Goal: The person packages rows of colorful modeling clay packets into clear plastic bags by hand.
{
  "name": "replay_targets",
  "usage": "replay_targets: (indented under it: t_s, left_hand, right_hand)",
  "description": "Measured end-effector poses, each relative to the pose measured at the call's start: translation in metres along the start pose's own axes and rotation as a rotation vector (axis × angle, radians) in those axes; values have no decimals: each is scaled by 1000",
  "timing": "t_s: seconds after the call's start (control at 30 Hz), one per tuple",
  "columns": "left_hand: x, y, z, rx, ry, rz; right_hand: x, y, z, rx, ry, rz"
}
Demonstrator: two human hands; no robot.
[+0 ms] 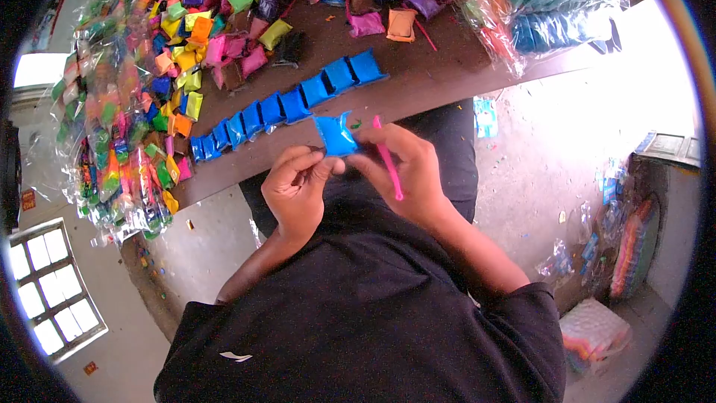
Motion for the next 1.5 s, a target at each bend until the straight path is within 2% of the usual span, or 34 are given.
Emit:
replay_targets:
  t_s: [0.13, 0.2, 0.33, 0.53, 0.73, 0.8, 0.83, 0.87, 0.97, 1.03, 1.17, 1.23, 1.27, 1.3, 1.33, 1.37, 1.4, 1.47, 1.5]
  left_hand:
    - [4, -8, -1, 106, -3, -18]
    - [9, -20, -4, 170, 35, -96]
    - [16, -31, -8, 239, 69, -200]
    - [19, -29, -9, 265, 159, -228]
    - [20, -15, -6, 94, 205, -34]
    - [11, 27, -2, -297, 147, 491]
    - [10, 33, -4, -417, 125, 580]
    - [13, 32, -4, -417, 126, 580]
    - [16, 37, -13, -460, 178, 644]
    - [28, 25, -19, -166, 315, 367]
    - [42, 21, -27, -202, 364, 381]
    - [42, 27, -34, -349, 366, 558]
    - [43, 22, -38, -350, 370, 554]
    - [45, 12, -41, -299, 339, 469]
    - [47, 4, -41, -249, 307, 384]
    - [50, -6, -42, -47, 330, 137]
    - [51, -10, -44, -50, 331, 134]
    - [54, -28, -47, 278, 318, -30]
    - [57, -35, -50, 371, 278, -198]
  right_hand:
    - [1, 6, 1, -40, -31, 24]
    - [0, 6, 3, -57, -34, 95]
    - [3, -1, 11, -26, -15, 95]
    - [8, -1, 11, -15, 171, 84]
    - [12, -1, 17, -14, 195, 53]
    - [16, -24, 43, 238, -61, -99]
    - [20, -23, 49, 145, -45, -54]
    - [18, -22, 49, 145, -45, -53]
    - [22, 34, 26, -89, 146, 289]
    - [24, 40, 16, -142, 175, 296]
    - [22, 23, 3, -113, 202, 259]
    - [19, 9, -4, -46, 193, 229]
    - [17, -9, -4, 129, 104, 22]
    - [14, -27, -3, 301, 14, -183]
    - [14, -26, -3, 296, 10, -179]
    - [14, -32, -2, 440, -33, -250]
    - [12, -37, -2, 585, -74, -323]
    - [10, -41, -2, 614, -82, -367]
    - [9, -46, -2, 638, -105, -363]
Point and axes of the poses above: each hand's wrist, its own x-axis towards the middle knuckle, its own z-axis out of the back of the hand, y = z × x, the point moved 8 cm from there along x, towards the middle knuckle, and after that the axes turned 3 degrees about x, right-handed, at the moved point
